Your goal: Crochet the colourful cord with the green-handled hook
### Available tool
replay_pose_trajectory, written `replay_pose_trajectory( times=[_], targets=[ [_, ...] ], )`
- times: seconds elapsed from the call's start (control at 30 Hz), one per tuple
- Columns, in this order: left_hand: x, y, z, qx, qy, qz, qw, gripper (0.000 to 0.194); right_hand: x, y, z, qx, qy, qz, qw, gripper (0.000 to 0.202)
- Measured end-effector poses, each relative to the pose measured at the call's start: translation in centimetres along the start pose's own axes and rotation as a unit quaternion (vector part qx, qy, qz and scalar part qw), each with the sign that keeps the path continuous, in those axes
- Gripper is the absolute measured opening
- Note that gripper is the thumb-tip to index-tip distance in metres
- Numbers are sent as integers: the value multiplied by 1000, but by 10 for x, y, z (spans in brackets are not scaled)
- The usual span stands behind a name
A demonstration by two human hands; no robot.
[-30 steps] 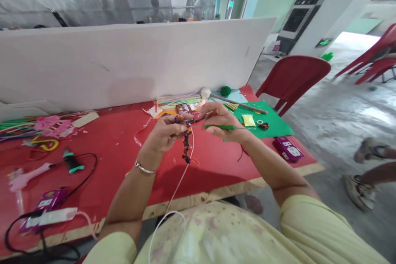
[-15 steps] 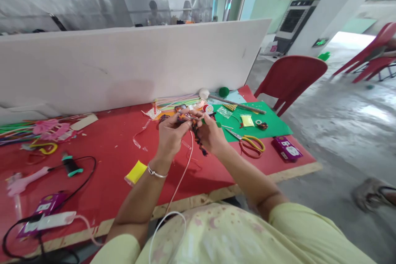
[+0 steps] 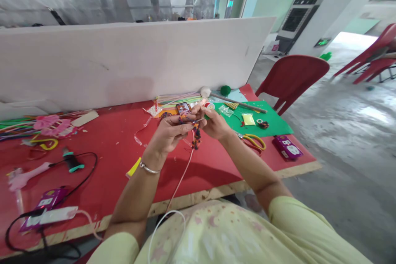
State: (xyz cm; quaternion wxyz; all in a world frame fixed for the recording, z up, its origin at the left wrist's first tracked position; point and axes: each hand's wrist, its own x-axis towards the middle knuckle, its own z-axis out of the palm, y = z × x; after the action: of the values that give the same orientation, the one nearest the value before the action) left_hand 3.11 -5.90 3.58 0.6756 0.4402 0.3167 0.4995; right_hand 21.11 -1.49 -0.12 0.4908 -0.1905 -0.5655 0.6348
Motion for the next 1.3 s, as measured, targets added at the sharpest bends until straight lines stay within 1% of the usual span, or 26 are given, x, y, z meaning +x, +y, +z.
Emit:
replay_pose_trajectory(
  times=[0.03, 0.1, 0.2, 0.27, 0.33, 0.43, 0.53, 0.6, 0.63, 0.7, 0.77, 0.8, 0.83, 0.87, 0.93, 0.97, 1.03, 1.1, 1.17, 1.23, 1.27, 1.3],
  targets=[
    [-2, 3, -2, 24, 0, 9, 1000, 31, 4, -7, -7, -2, -40, 17, 999, 45],
    [-4, 6, -5, 61, -7, 16, 998, 32, 10, -22, -19, -39, -106, 27, 993, 44],
    [-5, 6, -8, 104, -10, 29, 994, 34, 14, -43, -25, -137, -159, 9, 978, 42],
    [-3, 4, -10, 139, 4, 43, 989, 32, 14, -54, -26, -199, -171, -16, 965, 42],
    [-1, 1, -11, 174, 28, 66, 982, 26, 12, -60, -25, -243, -168, -39, 955, 44],
    [1, -2, -11, 223, 55, 102, 968, 12, 7, -62, -23, -281, -149, -75, 945, 46],
    [1, -2, -9, 267, 69, 127, 953, 7, 2, -61, -22, -312, -130, -131, 932, 43],
    [2, -3, -8, 293, 75, 144, 942, 7, -2, -59, -21, -355, -121, -187, 908, 39],
    [2, -4, -7, 305, 83, 154, 936, 7, -4, -57, -21, -388, -116, -217, 888, 36],
    [4, -6, -3, 308, 111, 177, 928, 5, -9, -50, -20, -470, -97, -272, 834, 29],
    [6, -10, 2, 270, 135, 177, 937, 5, -15, -39, -18, -540, -68, -298, 784, 19],
    [8, -12, 6, 232, 139, 166, 948, 7, -18, -32, -17, -562, -50, -303, 768, 16],
    [8, -13, 9, 185, 136, 148, 962, 10, -21, -24, -17, -573, -29, -307, 759, 15],
    [9, -15, 12, 134, 128, 127, 974, 14, -23, -17, -16, -575, -6, -314, 755, 15],
    [8, -15, 17, 47, 110, 87, 989, 25, -26, -7, -16, -559, 28, -332, 760, 16],
    [7, -14, 17, 19, 101, 70, 992, 29, -27, -4, -16, -543, 30, -342, 766, 17],
    [5, -9, 15, 3, 76, 37, 996, 34, -25, -6, -19, -504, 0, -358, 786, 19],
    [3, -3, 9, 30, 56, 13, 998, 37, -22, -16, -23, -474, -55, -364, 800, 19],
    [3, 1, 3, 91, 50, 15, 994, 36, -20, -30, -24, -470, -105, -351, 803, 17],
    [4, 3, -2, 174, 51, 45, 982, 29, -19, -44, -23, -476, -143, -314, 809, 16],
    [5, 3, -4, 214, 49, 63, 974, 24, -20, -51, -23, -473, -154, -290, 818, 17],
    [6, 2, -6, 247, 43, 76, 965, 19, -21, -56, -23, -462, -160, -262, 832, 18]
  ],
)
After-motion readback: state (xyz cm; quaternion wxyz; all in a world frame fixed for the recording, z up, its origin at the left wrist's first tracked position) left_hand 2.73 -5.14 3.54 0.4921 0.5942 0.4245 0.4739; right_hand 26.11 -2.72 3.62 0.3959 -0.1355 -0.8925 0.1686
